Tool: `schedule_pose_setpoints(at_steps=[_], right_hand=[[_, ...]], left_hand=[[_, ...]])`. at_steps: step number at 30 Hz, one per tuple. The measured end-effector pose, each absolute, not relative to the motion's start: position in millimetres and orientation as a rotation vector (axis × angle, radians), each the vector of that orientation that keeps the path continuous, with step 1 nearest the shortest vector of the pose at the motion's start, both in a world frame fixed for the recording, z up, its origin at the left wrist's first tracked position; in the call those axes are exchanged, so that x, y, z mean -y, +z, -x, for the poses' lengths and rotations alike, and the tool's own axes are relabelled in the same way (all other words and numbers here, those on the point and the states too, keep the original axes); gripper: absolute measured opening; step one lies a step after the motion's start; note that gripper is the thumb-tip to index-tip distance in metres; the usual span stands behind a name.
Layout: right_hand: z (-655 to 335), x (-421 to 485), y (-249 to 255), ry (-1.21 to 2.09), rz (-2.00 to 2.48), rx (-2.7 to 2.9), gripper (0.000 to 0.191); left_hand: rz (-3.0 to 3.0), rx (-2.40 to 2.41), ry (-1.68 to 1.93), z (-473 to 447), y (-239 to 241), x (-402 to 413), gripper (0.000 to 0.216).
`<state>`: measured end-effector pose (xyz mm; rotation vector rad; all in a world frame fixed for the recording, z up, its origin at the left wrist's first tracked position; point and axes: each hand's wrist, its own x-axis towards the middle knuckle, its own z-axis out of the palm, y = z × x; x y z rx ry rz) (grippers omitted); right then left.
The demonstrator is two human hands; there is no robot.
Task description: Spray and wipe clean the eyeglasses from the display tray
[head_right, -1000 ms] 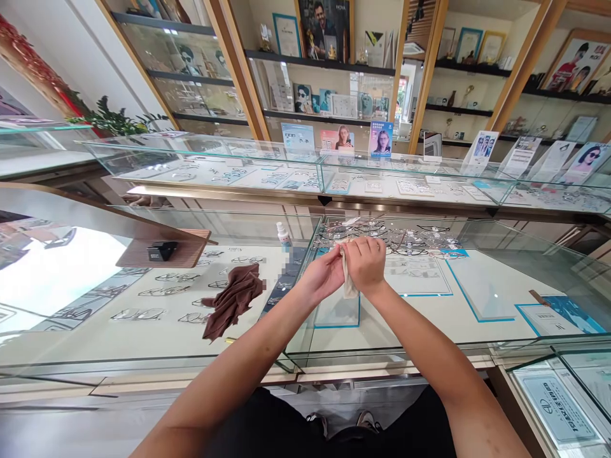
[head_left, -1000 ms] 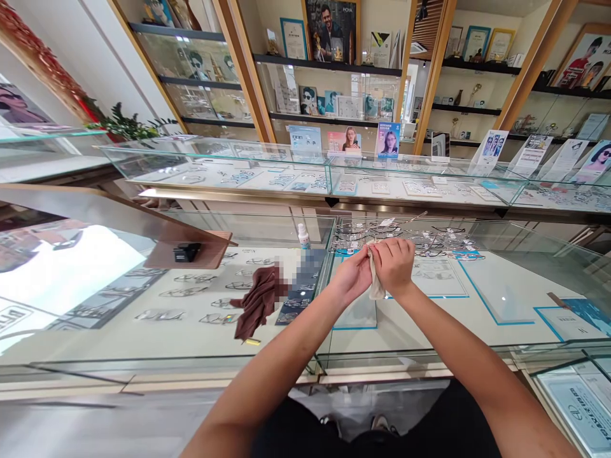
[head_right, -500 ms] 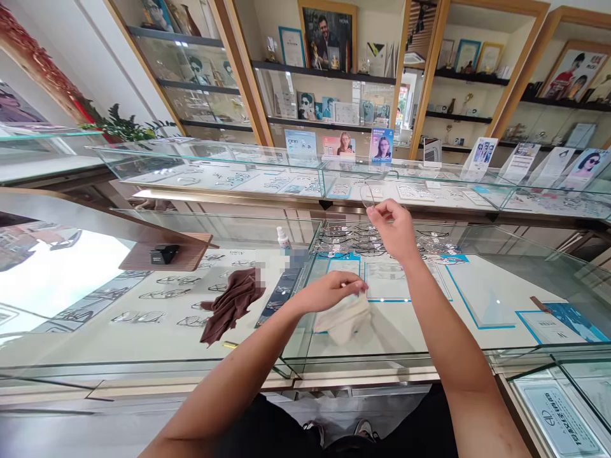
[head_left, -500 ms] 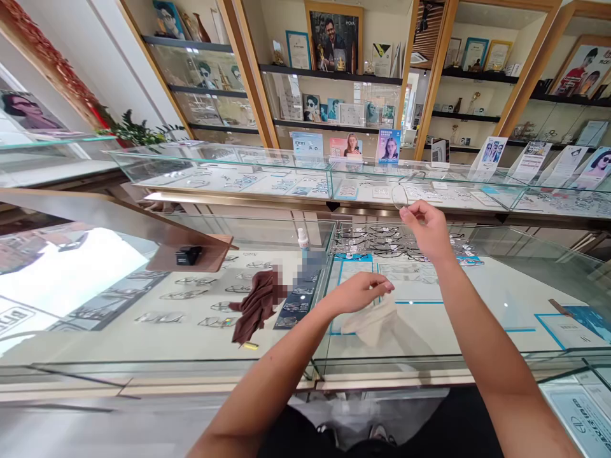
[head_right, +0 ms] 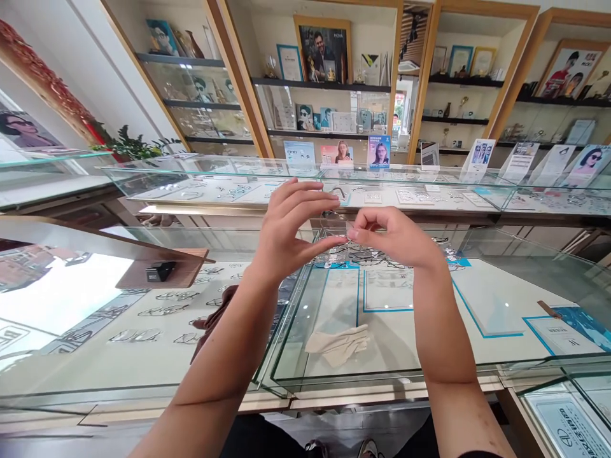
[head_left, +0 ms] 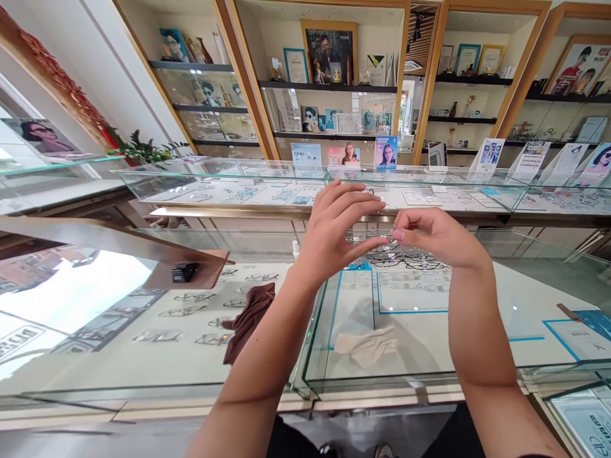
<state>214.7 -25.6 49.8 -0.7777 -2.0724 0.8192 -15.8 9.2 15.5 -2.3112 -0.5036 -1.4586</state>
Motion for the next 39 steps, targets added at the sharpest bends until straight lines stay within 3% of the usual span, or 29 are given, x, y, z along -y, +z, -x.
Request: schedule_pose_setpoints(at_steps=[4,10,16,23,25,27,30,35,39], right_hand=[[-211,33,48,0.686,0.756,2.063,0.043],[-223,28,43,0.194,0.545,1.545,0.027],[-228,17,39,0.261,0.501,1.526,0.037],[-212,22,37,0.117,0.518,1.491,0.065],[-210,25,39,0.043,0.506,1.534,0.061],[-208,29,40,0.014,0.556,1.621,0.045],[-203,34,40,0.039,0.645,1.726,0.063],[-197,30,34,0.100,0.660,1.742,0.041],[-201,22,34,0.152,0.619,1.711,0.037]], left_hand=[[2.252,0.484,-1.529,18,10,-8,0.047],[2.099,0.535,-1.797,33,16,4,0.048],[2.061,0.616,-2.008,40,22,13,0.044],[2.032,0.657,-2.080,34,24,13,0.038],[2.020,0.670,-2.089,33,23,11,0.037],[2.013,0.670,-2.090,33,22,8,0.038],[2.028,0.643,-2.095,33,20,5,0.039],[2.053,0.683,-2.108,29,17,7,0.039],[2.093,0.695,-2.122,25,17,7,0.040]])
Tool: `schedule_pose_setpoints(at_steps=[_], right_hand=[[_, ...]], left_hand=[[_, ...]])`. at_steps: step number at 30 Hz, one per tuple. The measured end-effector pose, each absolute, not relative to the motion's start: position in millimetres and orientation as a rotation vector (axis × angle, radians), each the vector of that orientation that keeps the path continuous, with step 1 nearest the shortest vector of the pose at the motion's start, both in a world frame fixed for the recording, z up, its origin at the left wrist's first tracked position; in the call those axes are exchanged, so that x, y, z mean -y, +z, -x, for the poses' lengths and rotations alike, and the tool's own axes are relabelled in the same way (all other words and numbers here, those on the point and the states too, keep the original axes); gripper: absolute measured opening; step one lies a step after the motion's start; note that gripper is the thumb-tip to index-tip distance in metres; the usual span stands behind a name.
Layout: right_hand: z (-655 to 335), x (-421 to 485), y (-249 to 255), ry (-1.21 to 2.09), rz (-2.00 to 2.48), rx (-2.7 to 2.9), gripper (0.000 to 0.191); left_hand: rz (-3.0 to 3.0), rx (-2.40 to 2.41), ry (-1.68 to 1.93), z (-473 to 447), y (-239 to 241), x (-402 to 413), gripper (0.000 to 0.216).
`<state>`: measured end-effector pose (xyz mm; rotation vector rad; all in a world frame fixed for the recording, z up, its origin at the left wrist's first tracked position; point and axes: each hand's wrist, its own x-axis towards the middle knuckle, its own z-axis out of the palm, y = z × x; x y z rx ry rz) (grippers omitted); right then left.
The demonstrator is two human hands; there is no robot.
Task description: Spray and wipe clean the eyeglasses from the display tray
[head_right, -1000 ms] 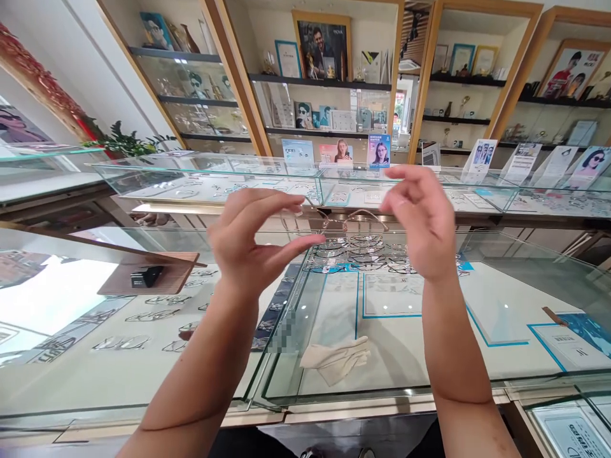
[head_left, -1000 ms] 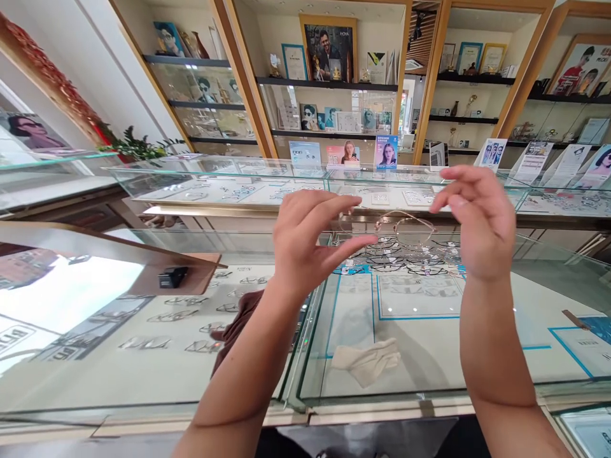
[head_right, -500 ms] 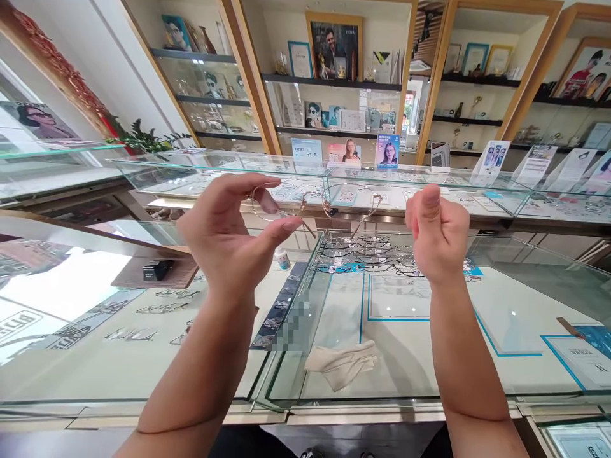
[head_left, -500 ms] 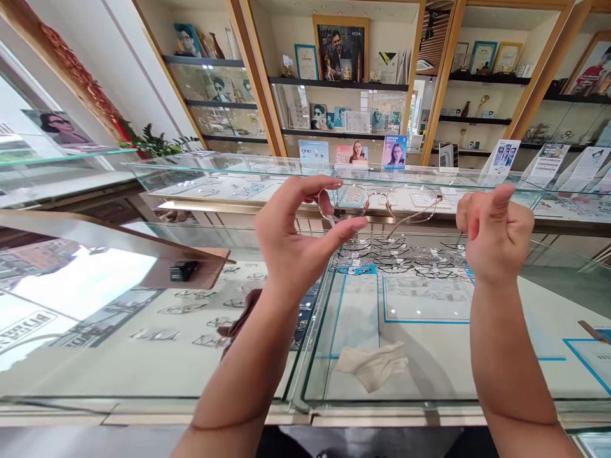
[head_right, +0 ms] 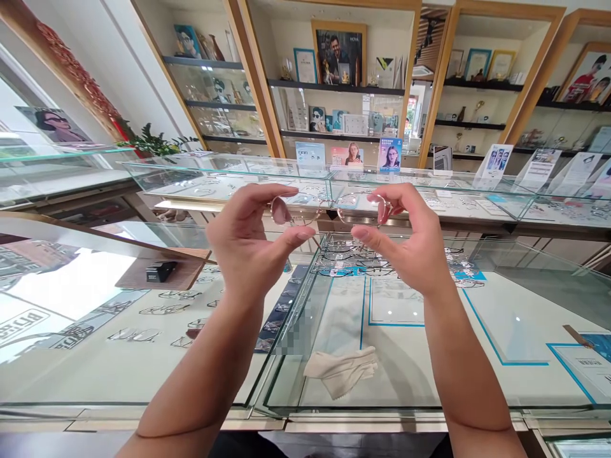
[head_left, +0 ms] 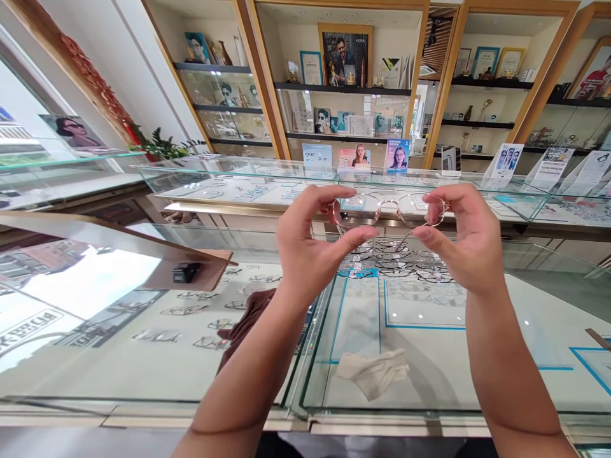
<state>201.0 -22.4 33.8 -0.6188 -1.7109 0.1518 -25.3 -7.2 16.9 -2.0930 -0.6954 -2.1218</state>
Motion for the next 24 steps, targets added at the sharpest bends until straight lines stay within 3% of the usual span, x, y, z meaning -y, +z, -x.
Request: schedule_pose_setpoints(at_steps=[11,24], right_hand=[[-206,15,35,0.294,0.598,1.723,0.049],[-202,19,32,0.201,0.602,1.726,0.041]], left_hand=[[2.254,0.628,-2.157,28,16,1,0.044],[2.375,0.612,-2.205,34,15,-11,0.048]])
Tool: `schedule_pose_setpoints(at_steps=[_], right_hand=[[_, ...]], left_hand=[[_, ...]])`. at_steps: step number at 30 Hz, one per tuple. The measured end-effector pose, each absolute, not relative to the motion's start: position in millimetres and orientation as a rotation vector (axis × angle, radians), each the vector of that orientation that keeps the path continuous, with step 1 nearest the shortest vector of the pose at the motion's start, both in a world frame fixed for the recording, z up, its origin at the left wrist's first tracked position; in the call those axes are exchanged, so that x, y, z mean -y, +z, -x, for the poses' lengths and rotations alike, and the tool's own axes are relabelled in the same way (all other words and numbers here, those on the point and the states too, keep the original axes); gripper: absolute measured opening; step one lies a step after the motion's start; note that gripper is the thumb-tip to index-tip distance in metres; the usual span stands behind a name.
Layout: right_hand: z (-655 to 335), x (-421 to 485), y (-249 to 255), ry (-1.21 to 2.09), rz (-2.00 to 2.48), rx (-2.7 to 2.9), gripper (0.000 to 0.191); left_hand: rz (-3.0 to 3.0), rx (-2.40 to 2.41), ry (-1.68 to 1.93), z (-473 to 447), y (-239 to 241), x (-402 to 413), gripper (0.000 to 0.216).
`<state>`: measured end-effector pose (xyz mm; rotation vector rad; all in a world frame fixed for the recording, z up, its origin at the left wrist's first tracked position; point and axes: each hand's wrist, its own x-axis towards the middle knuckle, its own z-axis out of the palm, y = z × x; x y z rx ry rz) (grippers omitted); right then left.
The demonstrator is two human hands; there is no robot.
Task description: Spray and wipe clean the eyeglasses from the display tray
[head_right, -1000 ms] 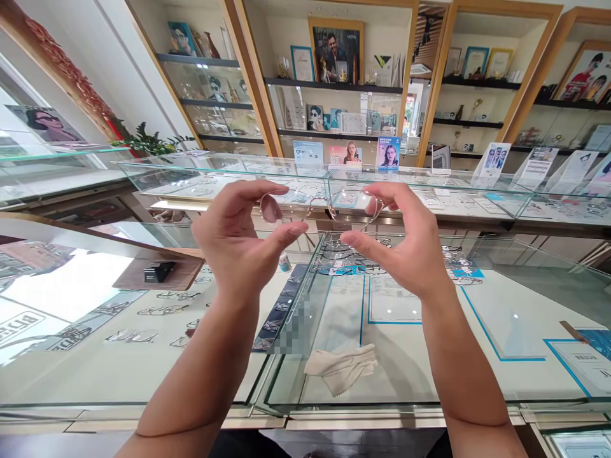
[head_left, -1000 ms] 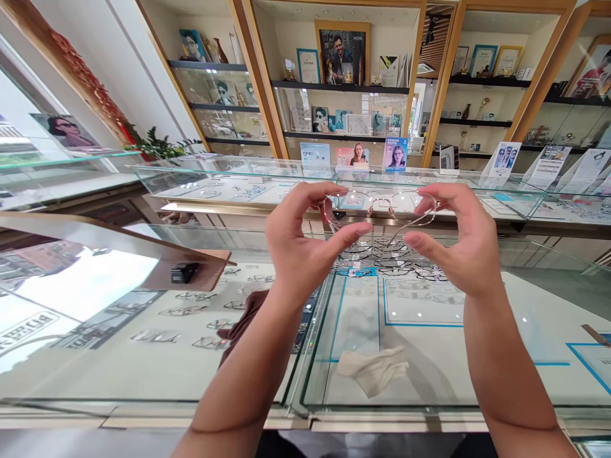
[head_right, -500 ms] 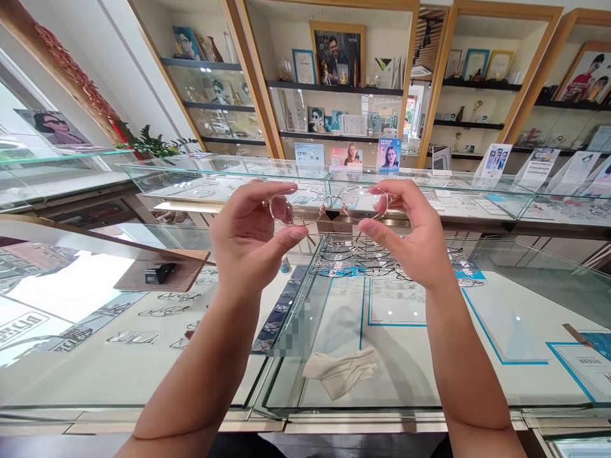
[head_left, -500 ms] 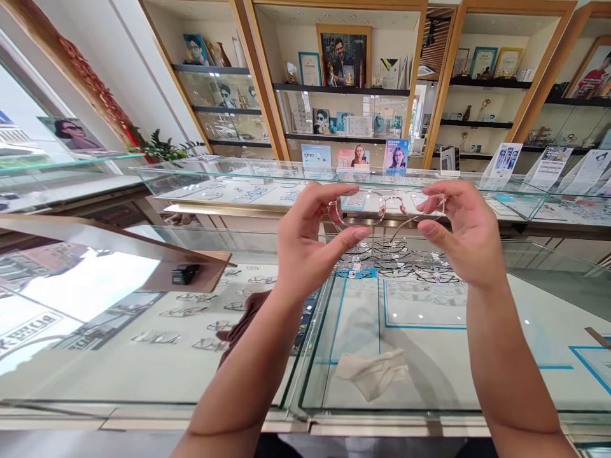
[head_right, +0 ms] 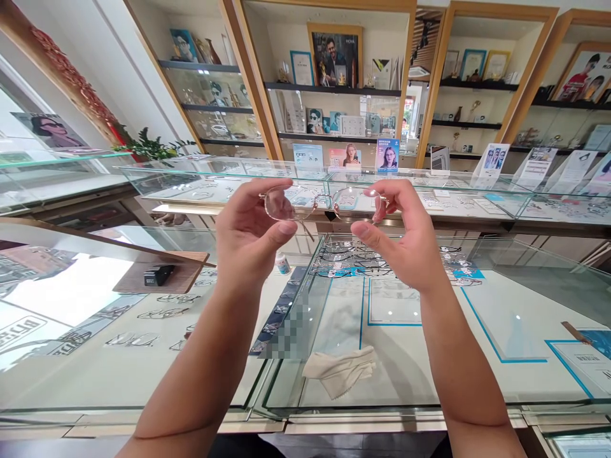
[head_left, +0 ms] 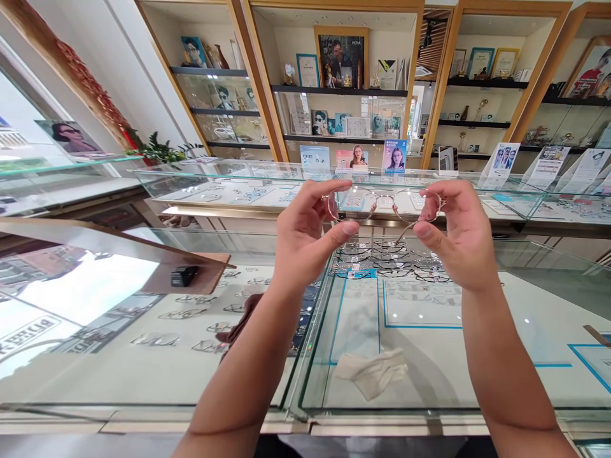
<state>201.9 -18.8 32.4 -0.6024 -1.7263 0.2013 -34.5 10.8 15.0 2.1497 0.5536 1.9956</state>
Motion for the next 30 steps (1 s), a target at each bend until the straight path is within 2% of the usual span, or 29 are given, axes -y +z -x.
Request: schedule_pose_setpoints(at_steps=[7,14,22,30], right_hand=[[-193,23,30,0.040,0.575,1.677,0.034],[-191,18,26,-0.044,0.598,1.633,0.035],[-190,19,28,-0.008,0.686,1.613,0.037],[-186,15,22,0.200,0.725,1.565,0.038]], left_hand=[[-2.054,-0.513,2.006,36,10,-26,0.050],[-1.802,-0.512,2.176,22,1,-24,0.047],[-1.776,-0.661,2.407,9,-3,-11,0.050],[-1.779,-0.818,2.491,5,-1,3,0.047]])
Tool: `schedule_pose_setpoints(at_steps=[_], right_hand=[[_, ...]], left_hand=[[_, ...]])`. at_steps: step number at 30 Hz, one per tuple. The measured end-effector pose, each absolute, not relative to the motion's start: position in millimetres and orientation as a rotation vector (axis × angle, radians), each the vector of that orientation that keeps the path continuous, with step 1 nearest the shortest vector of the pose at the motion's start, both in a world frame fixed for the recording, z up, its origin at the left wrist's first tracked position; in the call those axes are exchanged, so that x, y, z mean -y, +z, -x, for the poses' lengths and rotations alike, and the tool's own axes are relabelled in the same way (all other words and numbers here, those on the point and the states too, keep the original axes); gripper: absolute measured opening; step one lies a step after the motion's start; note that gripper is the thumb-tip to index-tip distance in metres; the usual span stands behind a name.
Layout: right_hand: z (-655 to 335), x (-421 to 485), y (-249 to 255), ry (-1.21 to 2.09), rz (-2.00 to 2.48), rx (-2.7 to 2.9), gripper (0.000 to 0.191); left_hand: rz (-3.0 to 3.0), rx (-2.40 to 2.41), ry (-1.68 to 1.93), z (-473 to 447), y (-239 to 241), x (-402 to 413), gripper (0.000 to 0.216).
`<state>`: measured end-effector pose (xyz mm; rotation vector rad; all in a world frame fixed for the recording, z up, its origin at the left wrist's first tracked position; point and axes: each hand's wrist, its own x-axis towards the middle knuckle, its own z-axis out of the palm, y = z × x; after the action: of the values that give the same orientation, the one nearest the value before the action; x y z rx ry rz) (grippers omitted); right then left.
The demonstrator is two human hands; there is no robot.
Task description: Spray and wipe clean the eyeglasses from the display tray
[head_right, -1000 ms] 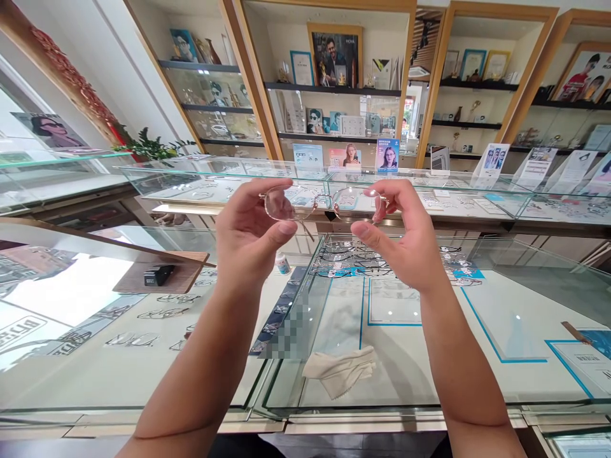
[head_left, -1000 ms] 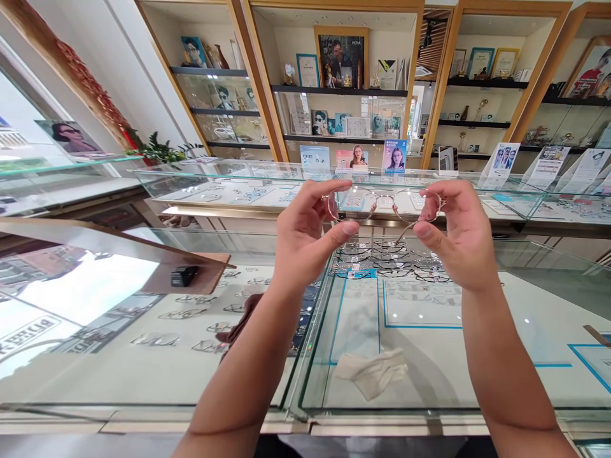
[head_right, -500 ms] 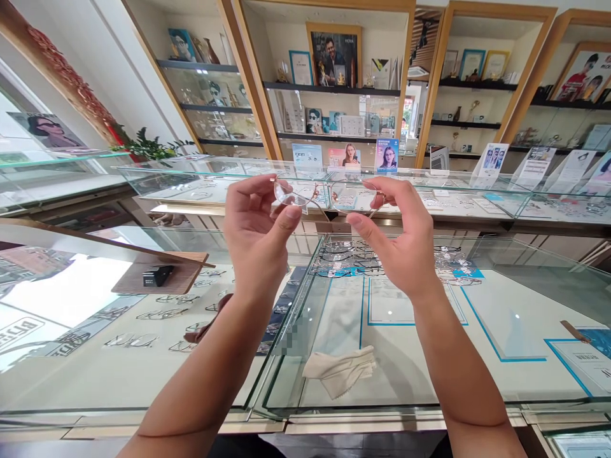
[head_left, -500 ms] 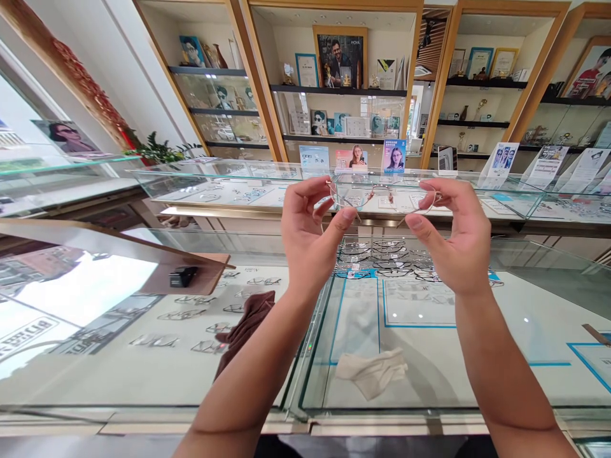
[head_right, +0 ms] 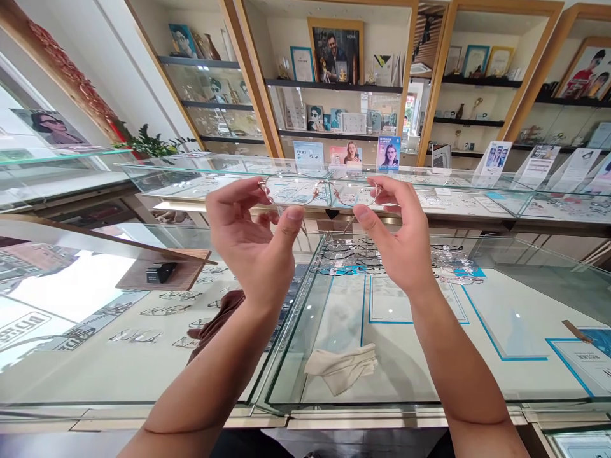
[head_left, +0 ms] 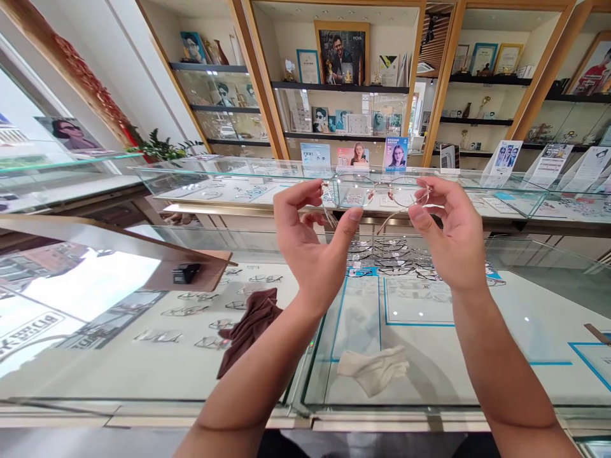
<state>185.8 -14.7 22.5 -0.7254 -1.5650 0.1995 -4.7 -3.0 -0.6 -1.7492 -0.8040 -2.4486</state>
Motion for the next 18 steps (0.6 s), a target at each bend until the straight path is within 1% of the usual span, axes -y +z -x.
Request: schedule_pose_setpoints(at_steps=[4,8,13,18], right_hand=[[-181,15,20,0.266,0.725,1.526,0.037],[-175,14,17,0.246,0.706,1.438,0.040],[-167,17,13,0.073,0.667,1.349,0.036],[-165,18,12,-0.141,0.688,1.334,0.037]], left_hand=[[1.735,0.840,-2.440,5,-1,4,0.047],[1.756,0.811,-2.466,4,-1,1,0.047],[1.779,0.802,-2.522,2,-2,-3,0.046],[1.864,0.835,-2.610,-1,-4,-7,0.043]])
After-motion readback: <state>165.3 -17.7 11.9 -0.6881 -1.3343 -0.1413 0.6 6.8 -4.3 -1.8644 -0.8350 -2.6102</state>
